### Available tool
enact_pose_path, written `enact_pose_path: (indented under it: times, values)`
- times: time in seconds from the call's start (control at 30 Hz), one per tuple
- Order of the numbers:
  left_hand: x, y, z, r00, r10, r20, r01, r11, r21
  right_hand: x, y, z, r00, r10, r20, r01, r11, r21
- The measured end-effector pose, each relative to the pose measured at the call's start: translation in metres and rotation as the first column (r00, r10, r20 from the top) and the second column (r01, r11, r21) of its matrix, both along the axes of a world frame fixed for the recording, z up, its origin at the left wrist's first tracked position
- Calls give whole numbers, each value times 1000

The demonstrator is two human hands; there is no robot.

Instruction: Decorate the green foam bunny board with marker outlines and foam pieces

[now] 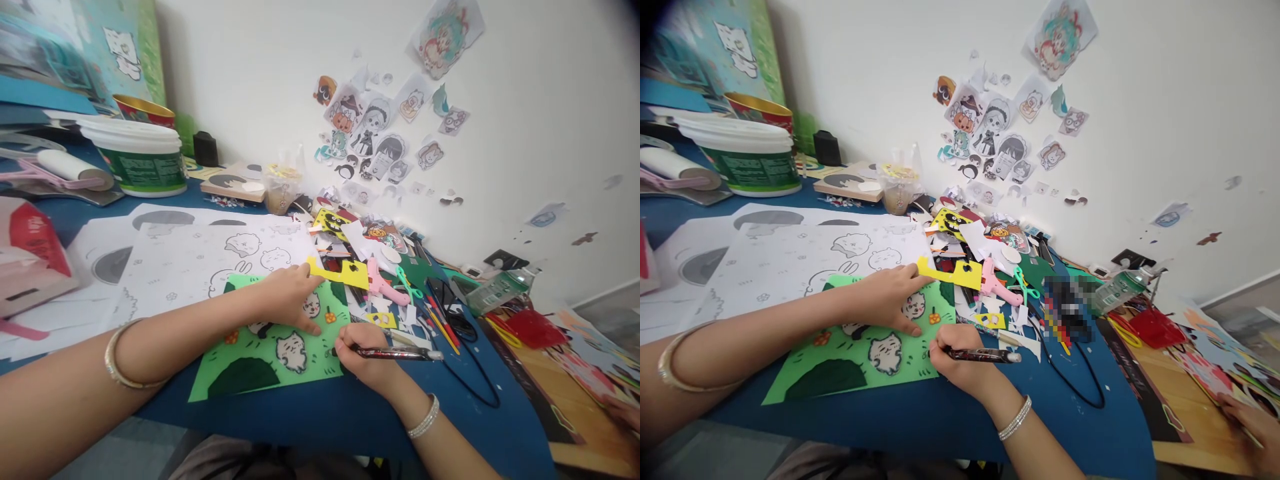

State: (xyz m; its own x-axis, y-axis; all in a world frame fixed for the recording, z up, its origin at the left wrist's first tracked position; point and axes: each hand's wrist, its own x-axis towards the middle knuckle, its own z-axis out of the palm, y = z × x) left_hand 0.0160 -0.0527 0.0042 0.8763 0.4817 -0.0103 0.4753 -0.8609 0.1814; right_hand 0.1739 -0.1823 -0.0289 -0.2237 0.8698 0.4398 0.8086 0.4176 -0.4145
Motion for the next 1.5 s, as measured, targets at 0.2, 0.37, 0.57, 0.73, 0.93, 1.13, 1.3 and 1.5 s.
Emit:
enact_pose_path:
  times: [0.2, 0.37, 0.57, 0.73, 0.93, 1.13, 1.3, 1.5]
  values:
    - [1, 0, 2, 1000, 1, -8, -1, 1000, -6, 0, -1, 1, 1000, 9, -8, -8, 1000, 25]
    - [1, 0, 2, 1000, 1, -8, -1, 1000, -5, 0, -1, 2, 999, 23, -27, -22, 1000, 8]
    - [0, -1, 2, 1000, 1, -8, -1, 1000, -5, 0, -1, 2, 1000, 1, -12, -2, 1000, -22]
    - [0, -1, 3, 1000, 5, -16, -5, 1000, -10, 0, -1, 1, 999, 23, -45, -24, 999, -26]
    - [0, -2, 5, 1000, 5, -16, -5, 1000, -21, 0, -2, 2, 1000, 6, -7, -6, 1000, -8]
    - [0, -2, 4, 1000, 6, -1, -6, 1000, -18, -1, -2, 4, 999, 4, 40, -1, 999, -55]
    - [0, -2, 4, 1000, 5, -7, -5, 1000, -18, -1, -2, 4, 1000, 21, -24, -23, 997, -80]
    - [0, -2, 5, 1000, 8, -15, -8, 1000, -20, -1, -2, 3, 999, 27, -37, -30, 995, -90]
